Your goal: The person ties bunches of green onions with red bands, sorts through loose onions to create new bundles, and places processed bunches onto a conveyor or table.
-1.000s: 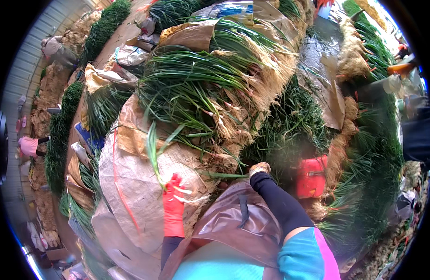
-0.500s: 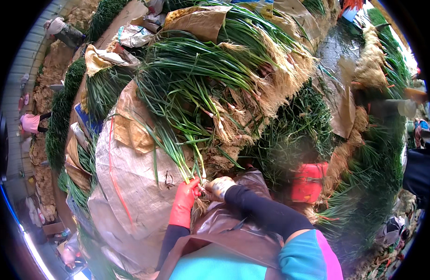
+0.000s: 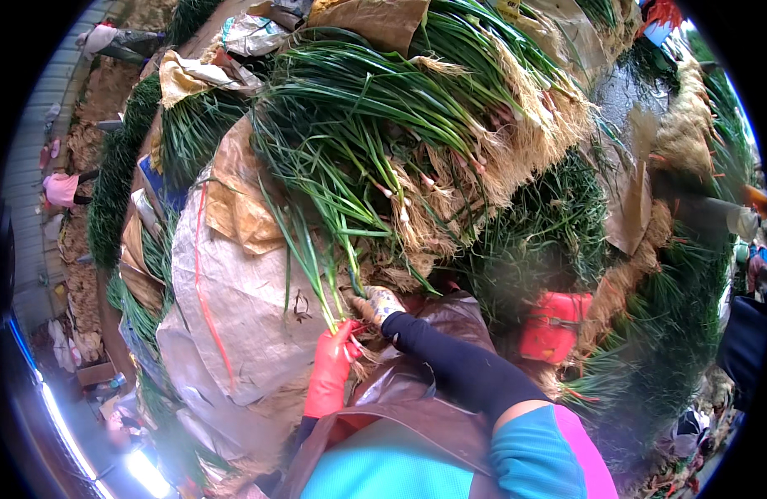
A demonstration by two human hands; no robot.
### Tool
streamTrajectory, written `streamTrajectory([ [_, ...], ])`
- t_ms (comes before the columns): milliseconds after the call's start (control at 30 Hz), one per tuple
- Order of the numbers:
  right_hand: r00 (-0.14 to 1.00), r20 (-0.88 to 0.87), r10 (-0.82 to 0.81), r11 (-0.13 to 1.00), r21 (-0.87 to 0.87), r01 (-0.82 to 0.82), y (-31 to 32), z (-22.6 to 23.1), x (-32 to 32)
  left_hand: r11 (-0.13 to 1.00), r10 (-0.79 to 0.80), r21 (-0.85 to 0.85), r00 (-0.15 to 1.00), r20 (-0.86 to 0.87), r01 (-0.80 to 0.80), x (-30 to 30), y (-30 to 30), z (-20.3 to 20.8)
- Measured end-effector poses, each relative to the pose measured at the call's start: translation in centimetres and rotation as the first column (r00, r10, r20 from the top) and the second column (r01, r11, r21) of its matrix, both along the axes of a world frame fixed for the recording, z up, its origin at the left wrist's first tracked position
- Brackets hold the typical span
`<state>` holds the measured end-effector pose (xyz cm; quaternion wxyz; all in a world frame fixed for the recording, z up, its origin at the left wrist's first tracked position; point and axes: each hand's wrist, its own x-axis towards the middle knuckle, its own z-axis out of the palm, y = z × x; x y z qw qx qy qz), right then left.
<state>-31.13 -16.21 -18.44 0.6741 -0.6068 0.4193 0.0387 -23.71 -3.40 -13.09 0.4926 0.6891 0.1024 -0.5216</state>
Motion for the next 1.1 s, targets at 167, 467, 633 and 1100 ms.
streamTrajectory([
  [167, 0.993, -0.084, -0.085, 0.879, 0.462, 0.114, -2.4, 1.1, -2.4, 0.996, 0.092, 0.003, 0.977, 0.195, -0.094, 2.1, 1.4, -0.8],
  [467, 0.886, 0.148, 0.44, 0.881, 0.123, -0.458, -2.4, 2.9, -4.0, 0.986, -0.166, 0.012, 0.982, -0.086, 0.168, 3.3, -3.1, 4.3],
  [633, 0.726, -0.076, 0.683, 0.691, -0.254, -0.677, -2.3, 6.7, -4.8, 0.994, -0.113, -0.008, 0.991, -0.074, 0.113, 2.0, -3.8, 2.5],
  [1100, 0.904, 0.359, 0.232, 0.582, 0.694, -0.424, -3.6, 7.1, -6.4, 0.916, -0.364, -0.263, 0.903, -0.23, 0.302, 1.1, -3.9, 2.0],
])
